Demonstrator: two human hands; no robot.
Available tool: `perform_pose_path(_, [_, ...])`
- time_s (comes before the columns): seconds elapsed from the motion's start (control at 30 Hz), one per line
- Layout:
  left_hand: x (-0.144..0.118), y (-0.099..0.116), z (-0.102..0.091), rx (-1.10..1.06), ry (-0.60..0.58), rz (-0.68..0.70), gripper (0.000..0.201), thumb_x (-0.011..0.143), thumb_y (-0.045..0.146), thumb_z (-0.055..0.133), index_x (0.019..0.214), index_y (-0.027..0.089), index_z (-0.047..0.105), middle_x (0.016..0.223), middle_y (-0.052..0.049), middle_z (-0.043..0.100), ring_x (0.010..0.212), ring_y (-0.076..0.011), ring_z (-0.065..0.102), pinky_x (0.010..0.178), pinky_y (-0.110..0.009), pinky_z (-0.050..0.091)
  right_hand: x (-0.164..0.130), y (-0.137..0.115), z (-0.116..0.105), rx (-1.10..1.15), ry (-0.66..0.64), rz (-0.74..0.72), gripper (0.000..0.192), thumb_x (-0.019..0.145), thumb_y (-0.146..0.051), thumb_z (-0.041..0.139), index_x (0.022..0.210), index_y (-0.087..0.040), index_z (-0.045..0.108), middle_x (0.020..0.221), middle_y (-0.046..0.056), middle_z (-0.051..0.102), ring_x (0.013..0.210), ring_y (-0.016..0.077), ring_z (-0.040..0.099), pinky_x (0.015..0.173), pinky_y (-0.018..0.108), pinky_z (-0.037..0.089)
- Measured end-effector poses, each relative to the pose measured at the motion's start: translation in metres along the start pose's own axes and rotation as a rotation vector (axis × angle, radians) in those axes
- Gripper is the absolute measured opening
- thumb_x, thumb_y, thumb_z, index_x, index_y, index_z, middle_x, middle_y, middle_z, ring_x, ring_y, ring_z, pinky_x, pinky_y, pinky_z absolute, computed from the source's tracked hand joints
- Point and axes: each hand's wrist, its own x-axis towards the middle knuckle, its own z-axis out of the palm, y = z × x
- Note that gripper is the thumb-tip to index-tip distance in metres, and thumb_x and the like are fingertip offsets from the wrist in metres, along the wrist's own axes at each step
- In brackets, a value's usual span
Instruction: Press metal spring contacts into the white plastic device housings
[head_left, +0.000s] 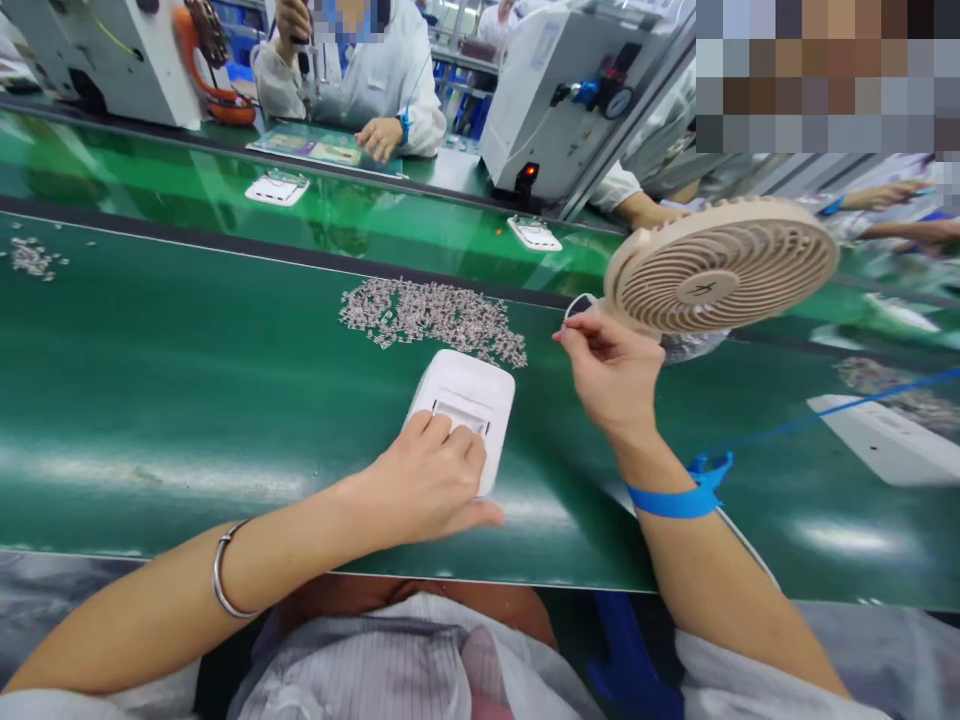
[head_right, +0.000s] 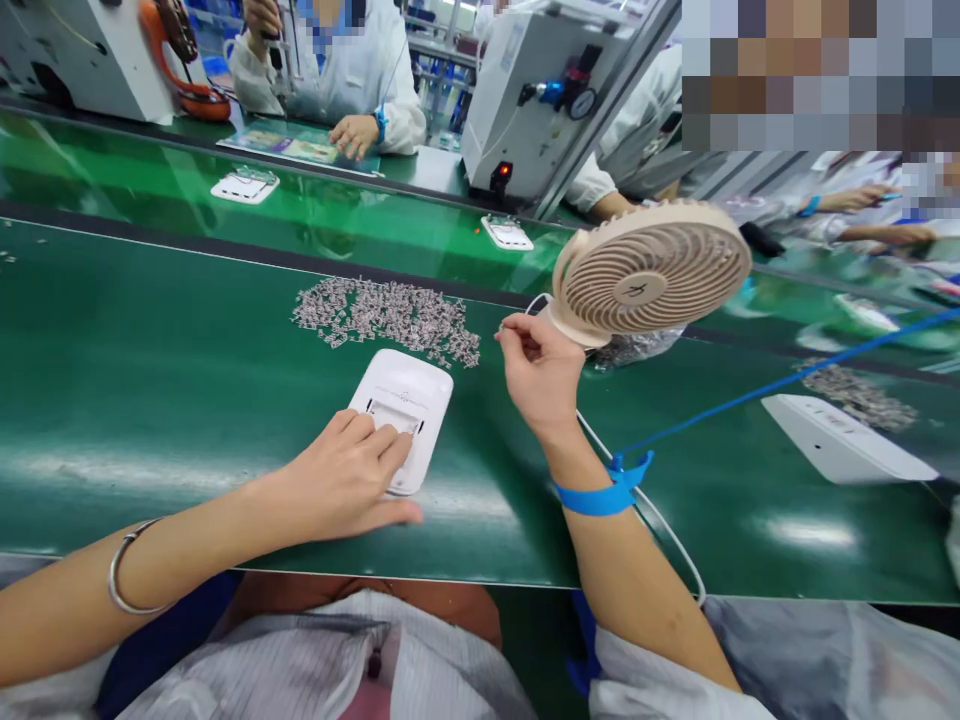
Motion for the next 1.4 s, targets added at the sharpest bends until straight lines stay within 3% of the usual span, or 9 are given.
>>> perform_pose_path(0.13, [-0.003, -0.003, -0.001, -0.101, 0.011, 0.096, 0.066, 0.076, 0.065, 0.052, 0.124, 0.020, 0.048, 0.134, -0.008, 0.044, 0.113, -0.0313, 0.041, 0.086, -0.043, 0.039, -0.015, -0.026, -0.003, 0.050, -0.095, 0.004, 0.011, 0.077, -0.030, 0.057, 0.071, -0.022, 0.059, 0.068, 0.001, 0.058, 0.061, 0.0173, 0.055, 0.059, 0.030, 0.046])
perform_pose_path(0.23, [-0.003, -0.007, 0.003, -0.003, -0.022, 0.044, 0.055, 0.079, 0.049, 0.058, 0.124, 0.019, 0.049, 0.143, -0.008, 0.032, 0.124, -0.0345, 0.030, 0.090, -0.047, 0.037, -0.025, -0.037, -0.001, 0.106, -0.174, 0.041, 0.010, 0.078, -0.028, 0.057, 0.070, -0.021, 0.059, 0.067, 0.000, 0.057, 0.059, 0.0151, 0.052, 0.056, 0.028, 0.044])
perform_pose_path(0.33, [0.000, -0.004, 0.006, 0.118, -0.006, -0.031, 0.044, 0.082, 0.034, 0.055, 0.121, 0.015, 0.051, 0.141, -0.010, 0.034, 0.123, -0.0317, 0.033, 0.089, -0.041, 0.040, -0.031, -0.045, 0.000, 0.171, -0.246, 0.084, 0.011, 0.077, -0.027, 0.057, 0.069, -0.020, 0.059, 0.067, 0.000, 0.057, 0.059, 0.0144, 0.051, 0.055, 0.026, 0.043])
perform_pose_path(0.47, [0.002, 0.005, 0.008, 0.318, 0.089, -0.172, 0.044, 0.088, 0.038, 0.049, 0.120, 0.008, 0.053, 0.127, -0.019, 0.048, 0.107, -0.0298, 0.049, 0.081, -0.036, 0.042, -0.036, -0.052, 0.003, 0.211, -0.336, 0.054, 0.011, 0.079, -0.026, 0.056, 0.070, -0.020, 0.059, 0.071, 0.001, 0.057, 0.066, 0.0158, 0.054, 0.060, 0.027, 0.045])
perform_pose_path(0.63, [0.002, 0.011, 0.010, 0.321, 0.113, -0.097, 0.041, 0.091, 0.030, 0.041, 0.115, 0.002, 0.057, 0.119, -0.018, 0.055, 0.088, -0.0229, 0.055, 0.072, -0.032, 0.042, -0.042, -0.052, 0.006, 0.180, -0.358, -0.061, 0.010, 0.080, -0.021, 0.054, 0.072, -0.020, 0.059, 0.090, 0.004, 0.060, 0.085, 0.0189, 0.058, 0.076, 0.033, 0.047])
perform_pose_path(0.77, [-0.001, 0.011, 0.011, 0.208, 0.158, -0.002, 0.038, 0.090, 0.025, 0.038, 0.119, 0.006, 0.054, 0.125, -0.011, 0.053, 0.102, -0.0218, 0.050, 0.085, -0.034, 0.037, -0.044, -0.050, 0.006, 0.152, -0.388, -0.117, 0.011, 0.082, -0.018, 0.051, 0.074, -0.020, 0.059, 0.092, 0.004, 0.059, 0.084, 0.0182, 0.058, 0.075, 0.032, 0.048])
perform_pose_path(0.93, [-0.004, 0.007, 0.009, 0.143, 0.128, -0.058, 0.038, 0.084, 0.022, 0.042, 0.118, 0.012, 0.056, 0.132, -0.010, 0.046, 0.119, -0.0323, 0.039, 0.097, -0.046, 0.025, -0.043, -0.053, 0.002, 0.115, -0.404, -0.145, 0.014, 0.082, -0.014, 0.048, 0.075, -0.020, 0.059, 0.092, 0.004, 0.059, 0.083, 0.0177, 0.058, 0.072, 0.030, 0.048])
perform_pose_path(1.2, [-0.004, 0.014, 0.010, 0.331, 0.149, -0.073, 0.033, 0.086, 0.021, 0.049, 0.117, 0.011, 0.057, 0.120, -0.009, 0.057, 0.108, -0.0275, 0.050, 0.085, -0.036, 0.034, -0.049, -0.050, 0.005, 0.033, -0.394, -0.187, 0.016, 0.082, -0.012, 0.047, 0.073, -0.018, 0.058, 0.091, 0.007, 0.058, 0.079, 0.0176, 0.057, 0.067, 0.030, 0.047])
perform_pose_path(1.4, [-0.006, 0.015, 0.012, 0.352, 0.152, -0.081, 0.032, 0.086, 0.024, 0.049, 0.115, 0.013, 0.057, 0.122, -0.008, 0.055, 0.107, -0.0258, 0.048, 0.083, -0.035, 0.034, -0.052, -0.046, 0.016, -0.134, -0.361, -0.375, 0.018, 0.086, -0.010, 0.042, 0.077, -0.017, 0.056, 0.089, 0.009, 0.058, 0.078, 0.0180, 0.056, 0.066, 0.031, 0.044])
